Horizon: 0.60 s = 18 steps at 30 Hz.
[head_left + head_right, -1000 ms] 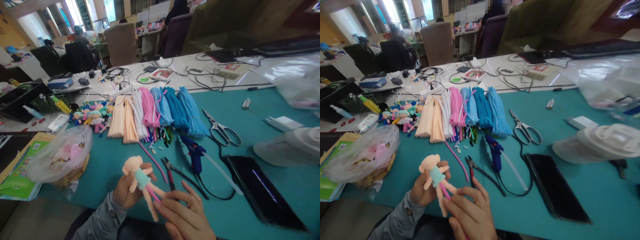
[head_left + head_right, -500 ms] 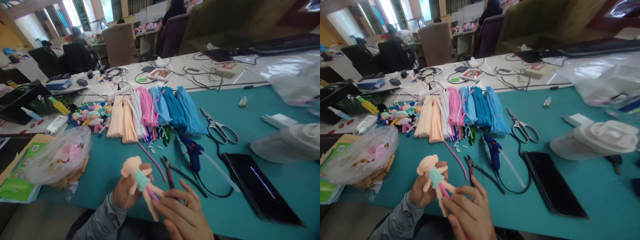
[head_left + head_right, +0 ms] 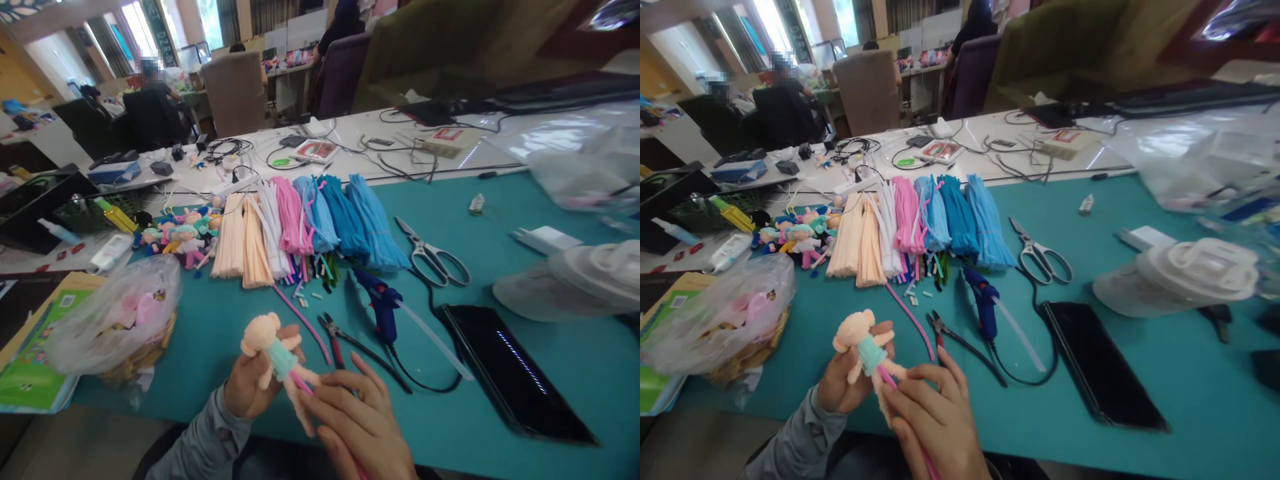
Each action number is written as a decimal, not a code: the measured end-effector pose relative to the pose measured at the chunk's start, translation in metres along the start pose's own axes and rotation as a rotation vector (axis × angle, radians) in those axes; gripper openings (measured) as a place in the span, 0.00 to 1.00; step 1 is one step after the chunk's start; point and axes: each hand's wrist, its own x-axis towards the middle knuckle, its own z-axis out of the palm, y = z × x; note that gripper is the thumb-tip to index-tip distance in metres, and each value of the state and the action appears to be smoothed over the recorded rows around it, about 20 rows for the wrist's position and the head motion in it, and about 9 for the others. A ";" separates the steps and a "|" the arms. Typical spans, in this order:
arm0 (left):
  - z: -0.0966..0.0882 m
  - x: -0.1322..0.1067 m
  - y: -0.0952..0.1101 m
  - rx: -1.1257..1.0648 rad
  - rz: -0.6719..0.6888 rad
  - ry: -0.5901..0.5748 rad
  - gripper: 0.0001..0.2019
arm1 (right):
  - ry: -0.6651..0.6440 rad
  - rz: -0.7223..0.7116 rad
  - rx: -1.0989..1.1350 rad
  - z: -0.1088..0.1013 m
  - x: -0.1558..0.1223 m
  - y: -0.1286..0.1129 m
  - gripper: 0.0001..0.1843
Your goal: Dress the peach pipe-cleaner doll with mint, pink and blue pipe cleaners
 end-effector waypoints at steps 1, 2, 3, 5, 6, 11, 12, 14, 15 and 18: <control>0.001 0.001 0.002 -0.001 0.001 0.018 0.25 | 0.001 0.011 -0.002 0.001 -0.001 0.002 0.17; 0.001 0.003 0.004 0.001 -0.002 0.037 0.25 | 0.011 0.033 0.000 0.003 -0.001 0.004 0.20; 0.002 0.006 0.006 0.006 -0.011 0.058 0.26 | 0.020 0.061 0.005 0.007 -0.003 0.006 0.23; 0.001 0.012 0.012 0.028 -0.052 0.099 0.28 | 0.049 0.121 0.007 0.016 -0.008 0.013 0.27; 0.000 0.016 0.014 0.043 -0.078 0.121 0.30 | 0.056 0.147 0.004 0.020 -0.011 0.017 0.28; -0.018 0.032 0.023 0.208 -0.115 0.204 0.35 | 0.037 0.324 0.015 0.028 -0.035 0.038 0.19; -0.023 0.034 0.026 0.267 -0.120 0.203 0.34 | 0.042 0.352 0.011 0.024 -0.041 0.042 0.16; -0.032 0.035 0.033 0.428 -0.132 0.200 0.31 | 0.062 0.373 -0.024 0.014 -0.051 0.049 0.13; -0.035 0.034 0.038 0.536 -0.134 0.212 0.29 | 0.064 0.384 -0.045 0.007 -0.057 0.053 0.13; -0.041 0.028 0.057 0.928 0.014 0.358 0.24 | 0.085 0.424 -0.083 -0.012 -0.074 0.061 0.13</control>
